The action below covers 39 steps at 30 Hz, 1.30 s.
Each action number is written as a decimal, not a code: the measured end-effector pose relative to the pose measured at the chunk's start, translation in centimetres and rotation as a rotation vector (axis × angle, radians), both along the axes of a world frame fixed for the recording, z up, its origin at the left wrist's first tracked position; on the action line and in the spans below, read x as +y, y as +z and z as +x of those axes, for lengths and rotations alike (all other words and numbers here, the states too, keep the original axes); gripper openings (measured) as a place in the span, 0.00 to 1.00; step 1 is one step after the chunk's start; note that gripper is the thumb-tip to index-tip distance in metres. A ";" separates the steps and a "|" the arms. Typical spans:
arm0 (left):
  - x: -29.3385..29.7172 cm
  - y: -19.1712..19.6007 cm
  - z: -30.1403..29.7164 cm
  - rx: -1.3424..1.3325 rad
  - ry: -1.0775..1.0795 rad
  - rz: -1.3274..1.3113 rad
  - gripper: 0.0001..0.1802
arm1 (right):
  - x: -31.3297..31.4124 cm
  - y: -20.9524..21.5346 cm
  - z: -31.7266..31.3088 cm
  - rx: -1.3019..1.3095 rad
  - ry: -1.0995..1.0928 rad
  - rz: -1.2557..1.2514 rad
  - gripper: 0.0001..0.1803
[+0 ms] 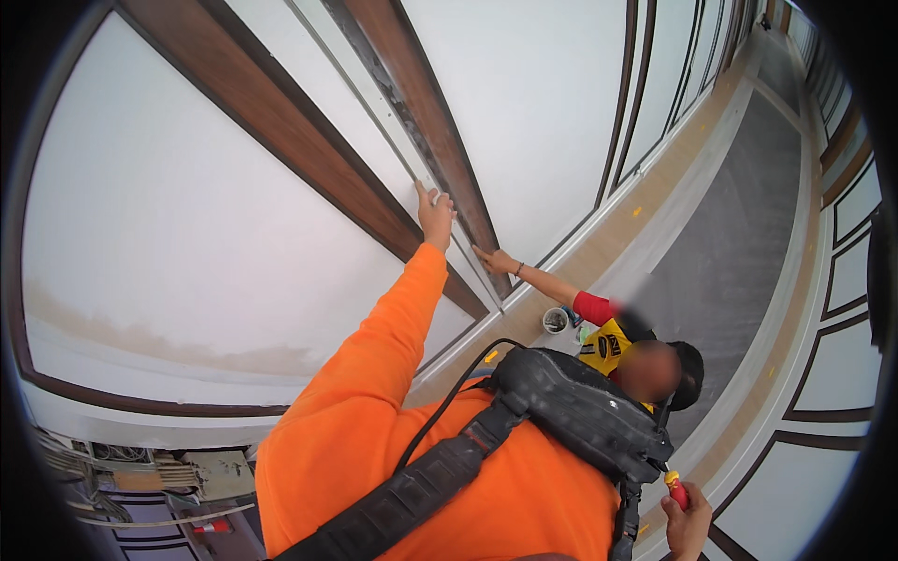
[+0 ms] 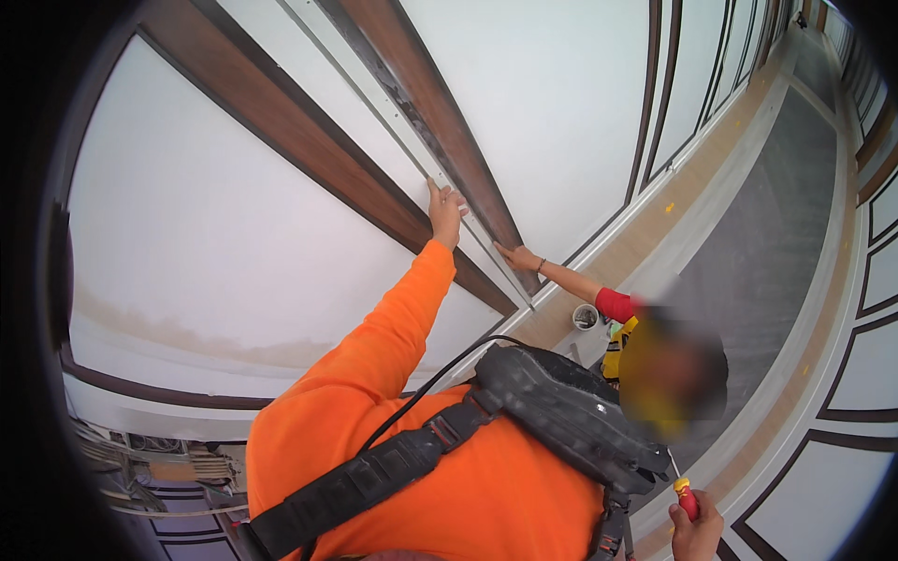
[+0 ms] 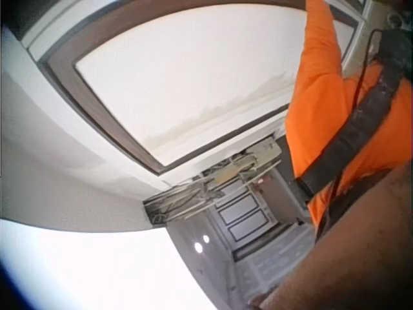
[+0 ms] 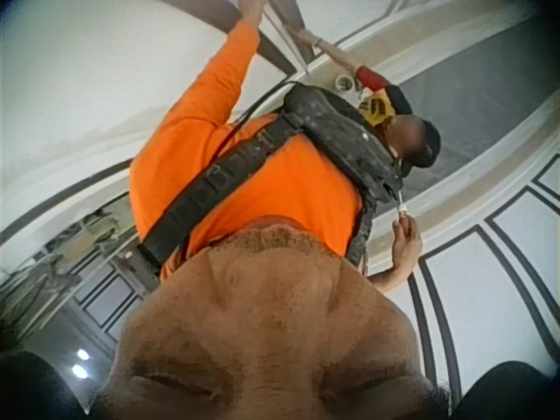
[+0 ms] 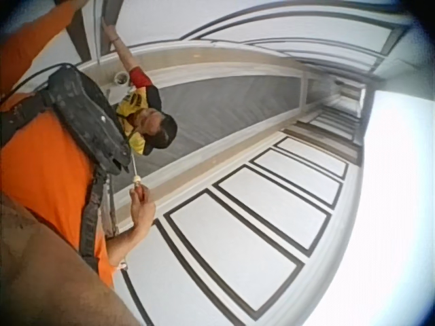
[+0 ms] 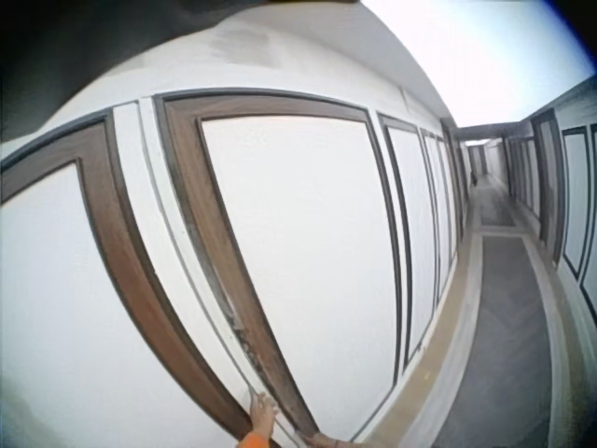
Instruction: The person uses a screwdriver to fasten screws into a door frame. They repeatedly position screws and turn the screwdriver to secure the frame to the wall.
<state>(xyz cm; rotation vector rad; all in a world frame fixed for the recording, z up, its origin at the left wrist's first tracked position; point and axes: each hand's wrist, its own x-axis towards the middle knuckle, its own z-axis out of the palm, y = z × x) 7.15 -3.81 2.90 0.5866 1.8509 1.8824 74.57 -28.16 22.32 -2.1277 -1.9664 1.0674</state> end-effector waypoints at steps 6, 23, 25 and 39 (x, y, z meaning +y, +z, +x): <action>0.4 -1.0 0.8 0.053 0.120 0.057 0.46 | 0.7 0.9 -0.9 0.005 -0.065 -0.107 0.18; 2.1 -1.4 2.1 -0.113 0.126 0.094 0.50 | 0.7 -0.6 -0.8 0.052 -0.158 -0.033 0.17; 1.5 -1.7 1.7 -0.105 0.063 0.107 0.49 | 0.4 -1.3 -0.6 0.060 -0.180 0.001 0.17; 1.9 -3.4 0.2 -0.157 0.068 0.114 0.42 | 0.4 -2.2 -0.8 0.027 -0.172 -0.142 0.18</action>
